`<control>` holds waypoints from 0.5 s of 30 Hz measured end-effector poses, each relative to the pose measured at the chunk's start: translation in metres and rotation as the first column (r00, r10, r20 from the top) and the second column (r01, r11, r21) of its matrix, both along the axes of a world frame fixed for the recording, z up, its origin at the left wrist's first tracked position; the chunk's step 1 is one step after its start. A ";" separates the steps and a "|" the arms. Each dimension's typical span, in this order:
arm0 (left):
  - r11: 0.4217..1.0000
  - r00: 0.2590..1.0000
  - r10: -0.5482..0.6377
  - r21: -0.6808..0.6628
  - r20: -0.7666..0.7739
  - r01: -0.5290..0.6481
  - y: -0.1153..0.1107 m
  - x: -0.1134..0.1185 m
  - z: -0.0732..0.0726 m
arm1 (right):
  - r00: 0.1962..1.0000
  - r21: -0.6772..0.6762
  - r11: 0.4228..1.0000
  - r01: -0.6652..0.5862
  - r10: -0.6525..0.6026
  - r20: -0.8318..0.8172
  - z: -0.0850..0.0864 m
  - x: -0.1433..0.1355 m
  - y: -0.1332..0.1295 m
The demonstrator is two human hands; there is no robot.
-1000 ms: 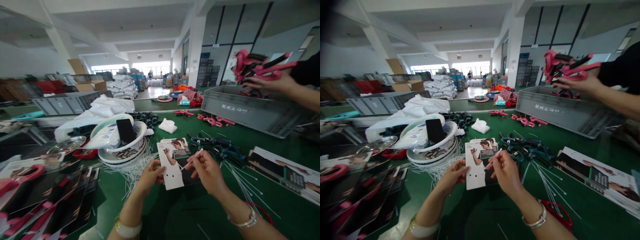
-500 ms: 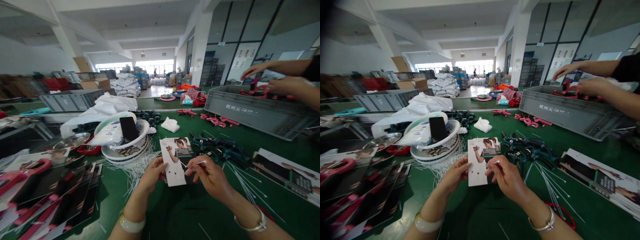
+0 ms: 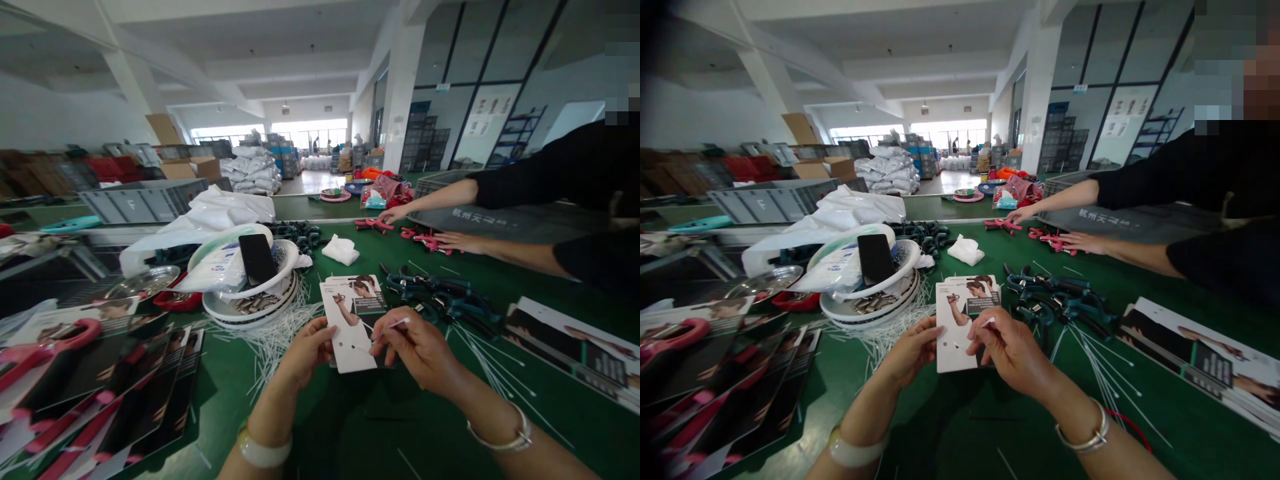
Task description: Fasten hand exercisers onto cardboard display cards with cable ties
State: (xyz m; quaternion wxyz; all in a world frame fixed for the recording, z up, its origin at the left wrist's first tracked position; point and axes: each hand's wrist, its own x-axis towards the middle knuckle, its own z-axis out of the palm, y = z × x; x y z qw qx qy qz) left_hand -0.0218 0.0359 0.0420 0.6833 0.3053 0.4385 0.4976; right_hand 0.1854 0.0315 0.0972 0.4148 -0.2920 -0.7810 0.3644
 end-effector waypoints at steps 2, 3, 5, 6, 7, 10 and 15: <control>1.000 1.000 0.008 -0.008 -0.006 -0.008 0.001 -0.001 0.000 | 0.999 -0.011 1.000 -0.019 0.020 0.047 0.004 0.003 -0.001; 1.000 1.000 0.009 -0.006 -0.012 -0.009 0.001 -0.001 0.000 | 0.997 -0.015 1.000 -0.025 0.026 0.078 0.006 0.004 -0.001; 1.000 1.000 -0.001 0.006 -0.024 0.001 0.002 -0.002 -0.001 | 0.991 -0.021 0.999 -0.032 0.034 0.127 0.007 0.007 0.000; 1.000 1.000 -0.008 0.015 -0.030 0.009 0.002 -0.002 -0.001 | 0.989 -0.024 0.999 -0.035 0.038 0.142 0.008 0.008 0.001; 1.000 0.999 -0.013 0.021 -0.036 0.014 0.002 -0.002 -0.001 | 0.988 -0.023 0.999 -0.039 0.042 0.151 0.007 0.008 0.002; 1.000 1.000 -0.013 0.019 -0.028 0.014 0.001 -0.001 0.000 | 0.987 -0.006 0.998 -0.064 0.064 0.147 0.006 0.007 0.005; 0.997 0.985 -0.058 -0.033 0.164 0.064 -0.005 0.003 0.001 | 0.984 0.054 0.991 -0.124 0.116 0.138 -0.006 0.006 0.009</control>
